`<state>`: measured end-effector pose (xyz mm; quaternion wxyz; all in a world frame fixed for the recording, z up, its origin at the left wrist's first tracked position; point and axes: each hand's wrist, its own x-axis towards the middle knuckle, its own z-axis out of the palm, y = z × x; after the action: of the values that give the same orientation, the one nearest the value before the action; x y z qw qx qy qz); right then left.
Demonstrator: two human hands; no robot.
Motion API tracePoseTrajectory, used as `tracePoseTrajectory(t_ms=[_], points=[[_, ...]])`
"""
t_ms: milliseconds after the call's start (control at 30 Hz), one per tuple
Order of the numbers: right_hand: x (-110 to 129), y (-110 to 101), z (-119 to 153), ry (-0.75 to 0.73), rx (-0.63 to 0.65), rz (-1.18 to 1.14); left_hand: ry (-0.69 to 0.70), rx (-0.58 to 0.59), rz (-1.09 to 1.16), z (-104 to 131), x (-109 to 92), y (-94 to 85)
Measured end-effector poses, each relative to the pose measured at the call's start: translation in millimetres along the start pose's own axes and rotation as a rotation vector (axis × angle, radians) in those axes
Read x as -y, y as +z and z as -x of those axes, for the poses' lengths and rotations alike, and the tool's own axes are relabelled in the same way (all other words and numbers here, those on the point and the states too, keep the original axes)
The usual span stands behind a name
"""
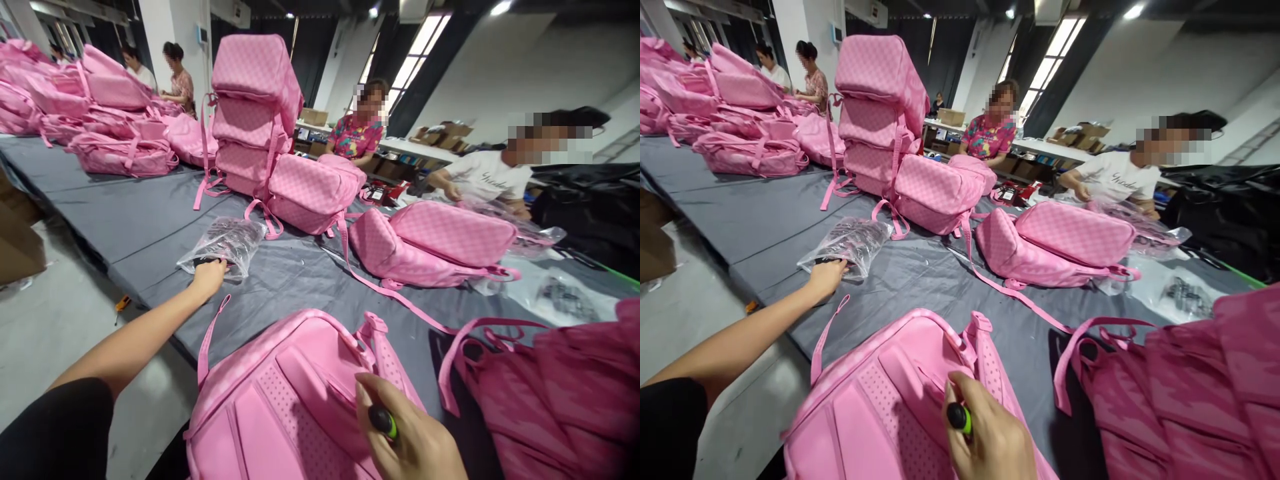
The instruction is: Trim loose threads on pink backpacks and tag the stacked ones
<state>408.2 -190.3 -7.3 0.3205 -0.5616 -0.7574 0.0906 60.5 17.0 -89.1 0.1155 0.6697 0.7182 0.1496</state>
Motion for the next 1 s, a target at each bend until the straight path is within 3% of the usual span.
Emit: tracePoseTrajectory(t_ms=[100, 200, 333, 400, 467, 600, 633, 700, 800, 867, 933, 1000], points=[[14.7, 5.6, -17.8, 0.116, -0.033, -0.124, 0.006, 0.024, 0.144, 22.6, -21.6, -26.6], [33.2, 8.8, -41.0, 0.315, 0.055, -0.363, 0.144, 0.169, 0.476, 49.9, -61.2, -45.8], [49.4, 11.8, -60.7, 0.529, 0.097, -0.689, 0.299, 0.452, 1.110, 92.0, -113.5, -49.1], [51.6, 12.2, -60.3, 0.579, 0.066, -0.810, 0.355, 0.538, 1.182, 110.3, -130.7, -44.1], [50.3, 8.7, -54.3, 0.606, 0.028, -0.889, 0.503, 0.442, 1.120, 122.7, -140.4, -39.8], [40.5, -12.3, -38.6, 0.650, -0.039, -0.944, 1.086, -0.246, 0.725, 126.1, -141.5, -41.0], [37.2, -18.4, -36.0, 0.668, -0.050, -0.971, 1.193, -0.379, 0.622, 124.3, -140.3, -42.5], [31.4, -27.5, -33.8, 0.697, -0.052, -1.021, 1.333, -0.536, 0.479, 121.1, -140.3, -44.4], [25.3, -32.2, -35.6, 0.642, 0.097, -0.954, 1.511, -0.607, 0.360, 121.8, -147.9, -42.7], [20.7, -32.5, -36.7, 0.539, 0.221, -0.824, 1.581, -0.586, 0.304, 123.5, -152.3, -39.4], [13.3, -33.5, -35.3, 0.482, 0.170, -0.648, 1.554, -0.508, 0.255, 119.8, -147.1, -36.3], [3.5, -34.7, -31.5, 0.492, 0.008, -0.453, 1.333, -0.444, 0.206, 104.9, -125.7, -35.0]])
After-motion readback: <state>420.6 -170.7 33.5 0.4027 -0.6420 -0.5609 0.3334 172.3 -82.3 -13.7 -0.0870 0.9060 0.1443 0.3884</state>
